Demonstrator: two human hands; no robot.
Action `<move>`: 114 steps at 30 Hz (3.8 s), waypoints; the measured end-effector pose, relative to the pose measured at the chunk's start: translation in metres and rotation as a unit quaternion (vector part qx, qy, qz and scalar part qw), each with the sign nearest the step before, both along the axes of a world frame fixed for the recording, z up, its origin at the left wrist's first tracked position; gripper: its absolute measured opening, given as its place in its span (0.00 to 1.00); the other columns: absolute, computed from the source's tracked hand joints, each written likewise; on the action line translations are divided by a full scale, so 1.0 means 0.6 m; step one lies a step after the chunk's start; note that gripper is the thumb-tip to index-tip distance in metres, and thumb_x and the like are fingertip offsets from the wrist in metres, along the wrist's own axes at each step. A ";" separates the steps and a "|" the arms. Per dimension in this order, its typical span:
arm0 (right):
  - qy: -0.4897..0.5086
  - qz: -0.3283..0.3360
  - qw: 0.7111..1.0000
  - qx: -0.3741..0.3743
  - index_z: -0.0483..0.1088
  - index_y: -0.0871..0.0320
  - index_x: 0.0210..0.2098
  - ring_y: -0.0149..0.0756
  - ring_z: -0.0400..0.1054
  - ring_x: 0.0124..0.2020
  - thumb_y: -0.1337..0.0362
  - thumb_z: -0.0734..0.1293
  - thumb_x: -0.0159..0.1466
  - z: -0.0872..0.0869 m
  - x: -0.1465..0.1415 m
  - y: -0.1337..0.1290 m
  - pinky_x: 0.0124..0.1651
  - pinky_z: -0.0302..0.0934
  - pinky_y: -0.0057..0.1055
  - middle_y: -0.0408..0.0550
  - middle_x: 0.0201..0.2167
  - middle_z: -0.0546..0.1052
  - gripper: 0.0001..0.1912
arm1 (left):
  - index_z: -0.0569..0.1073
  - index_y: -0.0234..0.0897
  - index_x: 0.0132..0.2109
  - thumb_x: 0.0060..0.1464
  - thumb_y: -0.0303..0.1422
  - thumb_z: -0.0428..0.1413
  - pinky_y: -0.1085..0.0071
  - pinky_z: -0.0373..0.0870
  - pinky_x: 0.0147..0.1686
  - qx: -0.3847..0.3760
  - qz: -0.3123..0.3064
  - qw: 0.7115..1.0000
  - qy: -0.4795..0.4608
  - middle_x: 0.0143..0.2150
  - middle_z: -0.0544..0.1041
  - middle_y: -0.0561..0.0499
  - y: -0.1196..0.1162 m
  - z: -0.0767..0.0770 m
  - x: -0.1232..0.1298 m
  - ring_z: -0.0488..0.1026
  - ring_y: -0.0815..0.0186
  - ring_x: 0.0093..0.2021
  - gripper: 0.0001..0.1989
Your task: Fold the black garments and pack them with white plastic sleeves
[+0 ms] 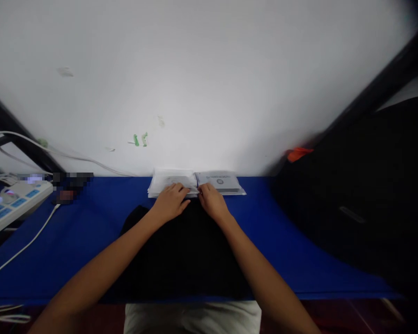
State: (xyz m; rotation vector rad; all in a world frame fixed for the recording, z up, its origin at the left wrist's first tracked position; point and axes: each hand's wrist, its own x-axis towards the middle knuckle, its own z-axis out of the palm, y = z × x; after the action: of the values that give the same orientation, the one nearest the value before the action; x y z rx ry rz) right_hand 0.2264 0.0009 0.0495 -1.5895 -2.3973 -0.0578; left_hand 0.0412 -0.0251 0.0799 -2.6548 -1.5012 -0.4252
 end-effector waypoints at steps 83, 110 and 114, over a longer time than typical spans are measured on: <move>-0.068 0.186 0.979 0.056 0.63 0.70 0.56 0.50 0.66 0.54 0.76 0.56 0.66 -0.008 -0.133 0.082 0.54 0.60 0.45 0.68 0.52 0.71 0.20 | 0.71 0.37 0.42 0.63 0.31 0.51 0.69 0.67 0.38 -0.032 0.161 0.982 -0.087 0.43 0.75 0.45 0.047 -0.026 -0.119 0.74 0.62 0.40 0.05; 0.146 0.384 0.899 0.151 0.63 0.59 0.59 0.48 0.63 0.59 0.66 0.60 0.67 -0.018 0.031 -0.160 0.58 0.62 0.52 0.61 0.53 0.73 0.21 | 0.51 0.42 0.69 0.40 0.46 0.70 0.50 0.59 0.63 -0.285 -0.182 0.909 -0.243 0.68 0.59 0.37 -0.108 -0.007 -0.009 0.59 0.49 0.66 0.55; 0.172 0.339 0.919 0.103 0.58 0.60 0.63 0.47 0.64 0.57 0.74 0.60 0.61 -0.021 0.037 -0.159 0.52 0.67 0.48 0.63 0.55 0.69 0.30 | 0.57 0.42 0.66 0.46 0.42 0.68 0.53 0.61 0.63 -0.259 -0.143 0.918 -0.264 0.65 0.63 0.39 -0.119 -0.006 -0.019 0.63 0.52 0.64 0.45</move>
State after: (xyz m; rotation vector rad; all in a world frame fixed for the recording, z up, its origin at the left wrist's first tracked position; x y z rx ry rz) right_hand 0.2485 -0.0943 0.0372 -0.5580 -2.4117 0.0924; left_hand 0.0297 -0.0965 0.0761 -3.4037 -1.5047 -0.9517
